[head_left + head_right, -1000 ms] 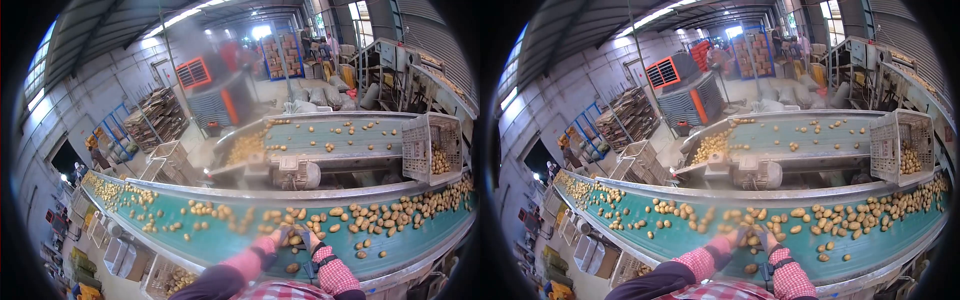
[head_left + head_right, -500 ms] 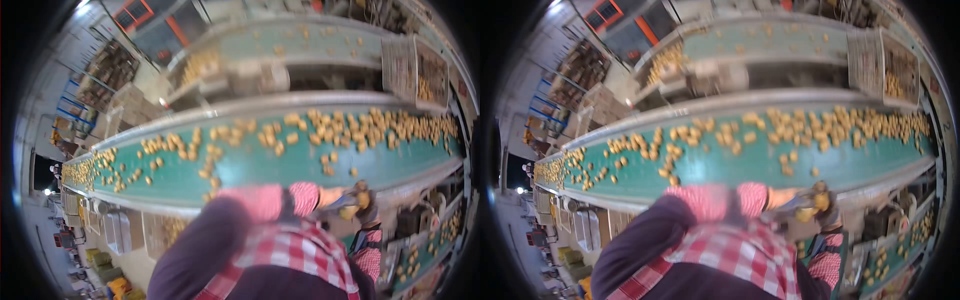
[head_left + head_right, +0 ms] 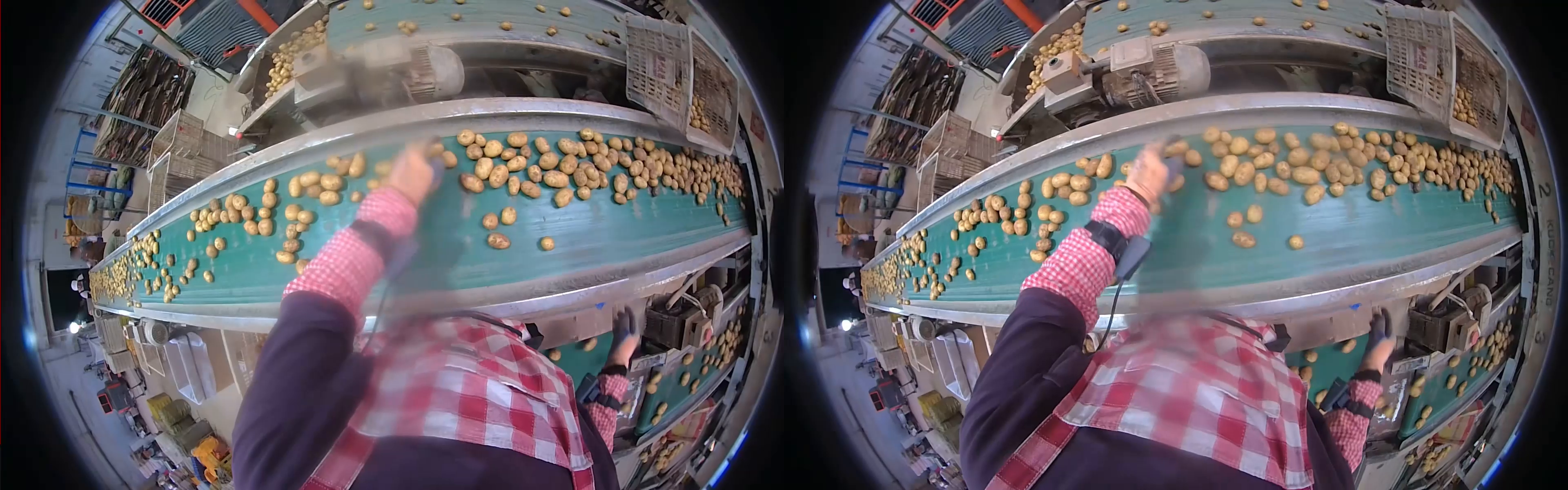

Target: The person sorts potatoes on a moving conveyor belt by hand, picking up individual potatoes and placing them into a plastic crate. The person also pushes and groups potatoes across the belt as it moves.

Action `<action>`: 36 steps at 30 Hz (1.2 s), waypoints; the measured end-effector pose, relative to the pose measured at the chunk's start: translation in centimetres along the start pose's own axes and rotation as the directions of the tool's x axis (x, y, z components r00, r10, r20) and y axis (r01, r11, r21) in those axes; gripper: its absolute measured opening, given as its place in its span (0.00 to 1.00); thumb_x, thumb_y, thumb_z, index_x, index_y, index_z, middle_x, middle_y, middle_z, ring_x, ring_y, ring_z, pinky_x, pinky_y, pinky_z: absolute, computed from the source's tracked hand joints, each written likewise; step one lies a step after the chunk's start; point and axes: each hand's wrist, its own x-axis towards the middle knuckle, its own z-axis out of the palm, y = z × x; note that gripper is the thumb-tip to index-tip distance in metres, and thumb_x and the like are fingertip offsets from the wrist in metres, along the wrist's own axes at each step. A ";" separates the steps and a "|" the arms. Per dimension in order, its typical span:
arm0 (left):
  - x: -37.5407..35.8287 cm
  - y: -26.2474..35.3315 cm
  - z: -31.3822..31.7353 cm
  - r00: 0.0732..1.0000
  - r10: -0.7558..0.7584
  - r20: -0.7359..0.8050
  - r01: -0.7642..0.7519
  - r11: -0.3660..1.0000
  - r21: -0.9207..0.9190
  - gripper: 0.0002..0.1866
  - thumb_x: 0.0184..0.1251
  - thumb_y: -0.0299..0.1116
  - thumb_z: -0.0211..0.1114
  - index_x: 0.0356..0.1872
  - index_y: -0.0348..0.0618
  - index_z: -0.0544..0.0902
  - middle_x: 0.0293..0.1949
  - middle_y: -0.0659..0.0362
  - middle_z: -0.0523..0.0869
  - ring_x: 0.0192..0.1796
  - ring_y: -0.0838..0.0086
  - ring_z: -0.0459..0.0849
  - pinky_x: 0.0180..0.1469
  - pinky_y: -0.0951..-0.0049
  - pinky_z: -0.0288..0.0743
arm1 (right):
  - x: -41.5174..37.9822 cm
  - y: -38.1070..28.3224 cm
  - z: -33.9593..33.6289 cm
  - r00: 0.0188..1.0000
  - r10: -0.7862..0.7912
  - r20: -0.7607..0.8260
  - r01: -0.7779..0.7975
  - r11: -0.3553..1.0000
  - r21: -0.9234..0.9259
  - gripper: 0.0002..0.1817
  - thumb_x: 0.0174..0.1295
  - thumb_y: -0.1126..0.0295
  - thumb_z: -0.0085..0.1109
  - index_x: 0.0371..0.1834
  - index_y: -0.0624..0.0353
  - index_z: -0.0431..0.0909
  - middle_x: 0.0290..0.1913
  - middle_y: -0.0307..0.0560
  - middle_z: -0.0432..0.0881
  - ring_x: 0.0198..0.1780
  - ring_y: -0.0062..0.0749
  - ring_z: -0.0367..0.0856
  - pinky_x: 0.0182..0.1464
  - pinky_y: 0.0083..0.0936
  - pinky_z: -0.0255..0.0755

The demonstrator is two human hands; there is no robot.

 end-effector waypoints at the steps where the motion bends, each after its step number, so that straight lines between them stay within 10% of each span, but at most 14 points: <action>1: 0.8 -0.6 -0.7 0.996 -0.079 -0.027 0.082 0.992 0.096 0.25 0.66 0.40 0.65 0.64 0.47 0.82 0.59 0.40 0.84 0.66 0.47 0.80 0.68 0.55 0.73 | 1.0 -2.2 2.7 0.998 -0.036 0.049 0.033 0.998 0.055 0.23 0.76 0.62 0.57 0.68 0.62 0.77 0.56 0.44 0.86 0.60 0.33 0.81 0.61 0.26 0.73; 3: 0.9 -1.0 -1.9 0.986 -0.167 0.007 0.143 0.860 0.490 0.25 0.65 0.40 0.65 0.64 0.47 0.81 0.58 0.40 0.84 0.65 0.47 0.80 0.68 0.54 0.74 | 1.7 -6.8 7.8 0.948 -0.316 0.042 0.314 0.903 -0.294 0.20 0.78 0.65 0.56 0.66 0.66 0.79 0.59 0.48 0.85 0.61 0.29 0.80 0.63 0.24 0.72; 6: 0.5 1.0 -3.2 0.922 -0.369 0.120 0.190 0.700 0.688 0.24 0.64 0.39 0.66 0.62 0.48 0.80 0.54 0.42 0.85 0.61 0.47 0.82 0.64 0.53 0.75 | 2.4 -12.4 13.5 0.904 -0.331 0.270 0.350 0.936 -0.025 0.17 0.76 0.75 0.56 0.64 0.69 0.79 0.58 0.49 0.84 0.60 0.29 0.80 0.64 0.24 0.72; 13: -6.4 -3.2 -0.7 0.999 -0.027 -0.023 0.033 0.939 0.343 0.20 0.62 0.32 0.69 0.56 0.44 0.81 0.48 0.47 0.86 0.51 0.47 0.83 0.55 0.53 0.77 | 3.1 -14.8 25.4 0.595 -0.466 0.655 0.683 0.723 -0.105 0.18 0.66 0.78 0.62 0.60 0.62 0.82 0.52 0.57 0.88 0.53 0.43 0.88 0.57 0.30 0.78; 17: -14.6 -0.6 -5.4 0.899 -0.031 -0.437 0.124 0.975 0.187 0.18 0.64 0.23 0.67 0.56 0.36 0.81 0.52 0.46 0.85 0.56 0.50 0.83 0.61 0.56 0.75 | 1.9 -19.2 28.8 0.399 -0.511 0.761 0.803 0.596 -0.022 0.17 0.67 0.75 0.62 0.59 0.61 0.83 0.54 0.55 0.88 0.54 0.40 0.87 0.58 0.28 0.77; 18: -18.3 -3.2 -7.1 0.823 -0.134 -0.552 0.285 0.938 0.197 0.21 0.66 0.23 0.67 0.60 0.35 0.79 0.54 0.48 0.85 0.58 0.56 0.82 0.59 0.60 0.76 | 2.4 -19.8 29.6 0.394 -0.502 0.770 0.798 0.603 -0.015 0.17 0.66 0.75 0.62 0.58 0.61 0.83 0.53 0.56 0.87 0.53 0.43 0.87 0.57 0.30 0.78; 19: -21.1 -0.9 -8.8 0.585 -0.565 -0.582 0.478 0.820 -0.316 0.24 0.68 0.23 0.64 0.65 0.34 0.74 0.57 0.51 0.83 0.58 0.63 0.81 0.58 0.63 0.77 | 3.0 -20.4 30.3 0.387 -0.497 0.776 0.794 0.608 -0.007 0.17 0.65 0.75 0.62 0.58 0.60 0.83 0.52 0.56 0.87 0.53 0.45 0.87 0.57 0.31 0.78; 20: -26.5 -5.2 -9.3 0.385 -0.626 -0.678 0.386 0.777 -0.498 0.26 0.71 0.23 0.60 0.69 0.33 0.70 0.60 0.51 0.79 0.58 0.66 0.80 0.58 0.65 0.76 | 3.7 -21.0 31.0 0.352 -0.527 0.774 0.832 0.555 -0.001 0.17 0.65 0.74 0.62 0.57 0.59 0.83 0.52 0.56 0.87 0.54 0.47 0.86 0.57 0.34 0.78; 22: -36.7 -7.6 -10.3 0.150 -0.712 -0.686 0.484 0.658 -0.577 0.27 0.73 0.26 0.58 0.72 0.33 0.67 0.63 0.48 0.78 0.59 0.61 0.80 0.63 0.63 0.75 | 4.8 -22.1 32.3 0.278 -0.582 0.764 0.896 0.444 0.012 0.17 0.64 0.71 0.63 0.56 0.58 0.83 0.50 0.55 0.87 0.55 0.52 0.84 0.58 0.42 0.77; 23: -41.1 -7.9 -10.1 0.163 -0.667 -0.727 0.843 0.477 -0.249 0.26 0.73 0.27 0.57 0.70 0.29 0.69 0.64 0.44 0.79 0.60 0.59 0.80 0.66 0.62 0.74 | 4.5 -23.3 32.9 0.238 -0.638 0.732 0.923 0.383 0.034 0.18 0.63 0.75 0.62 0.57 0.59 0.83 0.51 0.55 0.87 0.53 0.49 0.86 0.57 0.36 0.78; 25: -40.9 -4.1 -7.3 0.080 -0.645 -0.760 0.801 0.496 -0.336 0.24 0.72 0.26 0.59 0.66 0.23 0.72 0.64 0.39 0.79 0.66 0.55 0.79 0.71 0.63 0.70 | 5.6 -25.1 35.1 0.291 -0.600 0.746 0.910 0.415 -0.022 0.18 0.64 0.74 0.62 0.58 0.58 0.83 0.53 0.56 0.87 0.56 0.50 0.84 0.60 0.36 0.77; 28: -39.2 -6.5 -4.4 0.307 -0.526 -0.793 0.611 0.748 -0.260 0.27 0.71 0.26 0.64 0.67 0.22 0.71 0.68 0.38 0.76 0.71 0.50 0.75 0.76 0.57 0.66 | 9.0 -25.8 37.8 0.350 -0.657 0.668 0.912 0.401 -0.083 0.18 0.65 0.70 0.61 0.58 0.55 0.83 0.56 0.56 0.86 0.61 0.52 0.82 0.65 0.38 0.74; 32: -19.8 -2.1 -1.7 0.733 -0.147 -0.664 0.462 0.824 0.329 0.27 0.69 0.30 0.68 0.68 0.35 0.75 0.67 0.40 0.76 0.70 0.47 0.73 0.73 0.50 0.67 | 14.8 -24.4 40.5 0.084 -0.401 0.912 0.994 0.103 -0.047 0.20 0.68 0.63 0.55 0.62 0.48 0.82 0.61 0.58 0.83 0.62 0.55 0.80 0.66 0.44 0.73; 36: -4.7 -0.8 2.3 0.939 -0.039 -0.341 0.161 0.928 0.337 0.31 0.62 0.26 0.68 0.69 0.44 0.75 0.68 0.38 0.75 0.69 0.40 0.74 0.71 0.52 0.69 | 15.1 -28.3 35.2 0.405 -0.144 0.903 0.900 0.238 -0.365 0.18 0.67 0.62 0.56 0.58 0.48 0.84 0.61 0.54 0.83 0.66 0.52 0.78 0.67 0.43 0.71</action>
